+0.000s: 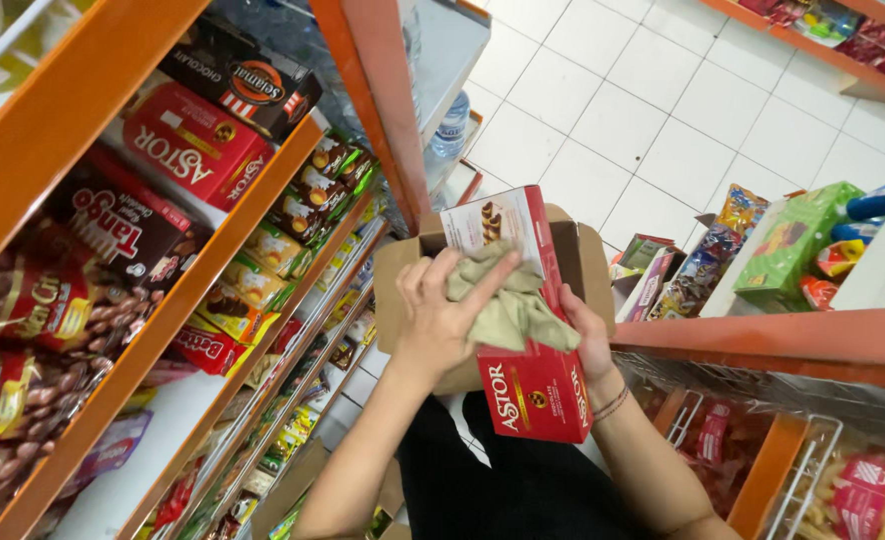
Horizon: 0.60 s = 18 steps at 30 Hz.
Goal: The person takes food packages out of a cardboard box, scans them with a handheld scanner, wipes them with a cloth, and places them onto a shelf.
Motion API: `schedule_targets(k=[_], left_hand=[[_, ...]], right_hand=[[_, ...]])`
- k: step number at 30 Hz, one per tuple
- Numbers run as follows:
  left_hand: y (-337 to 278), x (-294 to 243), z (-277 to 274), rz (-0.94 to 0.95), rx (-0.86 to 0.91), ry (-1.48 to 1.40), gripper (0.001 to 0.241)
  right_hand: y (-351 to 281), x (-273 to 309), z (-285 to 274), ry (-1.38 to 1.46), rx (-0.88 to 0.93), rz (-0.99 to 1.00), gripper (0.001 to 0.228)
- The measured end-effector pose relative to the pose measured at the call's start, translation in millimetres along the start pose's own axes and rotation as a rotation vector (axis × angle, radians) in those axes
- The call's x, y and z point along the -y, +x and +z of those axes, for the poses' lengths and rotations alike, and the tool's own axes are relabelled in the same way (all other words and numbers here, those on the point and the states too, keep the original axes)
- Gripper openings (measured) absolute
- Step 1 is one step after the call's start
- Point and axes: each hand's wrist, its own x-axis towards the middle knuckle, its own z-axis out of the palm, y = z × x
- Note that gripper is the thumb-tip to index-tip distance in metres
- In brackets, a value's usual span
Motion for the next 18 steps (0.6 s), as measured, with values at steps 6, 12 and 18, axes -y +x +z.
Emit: schedule_targets(k=[6,12,18], left_hand=[[-2,-17,23,0.085,0.189,-0.252,0.064],[18,23,42,-0.314,0.144,-0.086,0.079],[0,-24,64,-0.139,0.217,-0.377,0.078]], right_hand=[[-6,20,-4,-0.038,-0.131,-0.111,0.067],[-25,5,-15,0.007,-0.059,-0.058,0.068],[-19,14,-20,-0.145,-0.206,-0.376,0.062]])
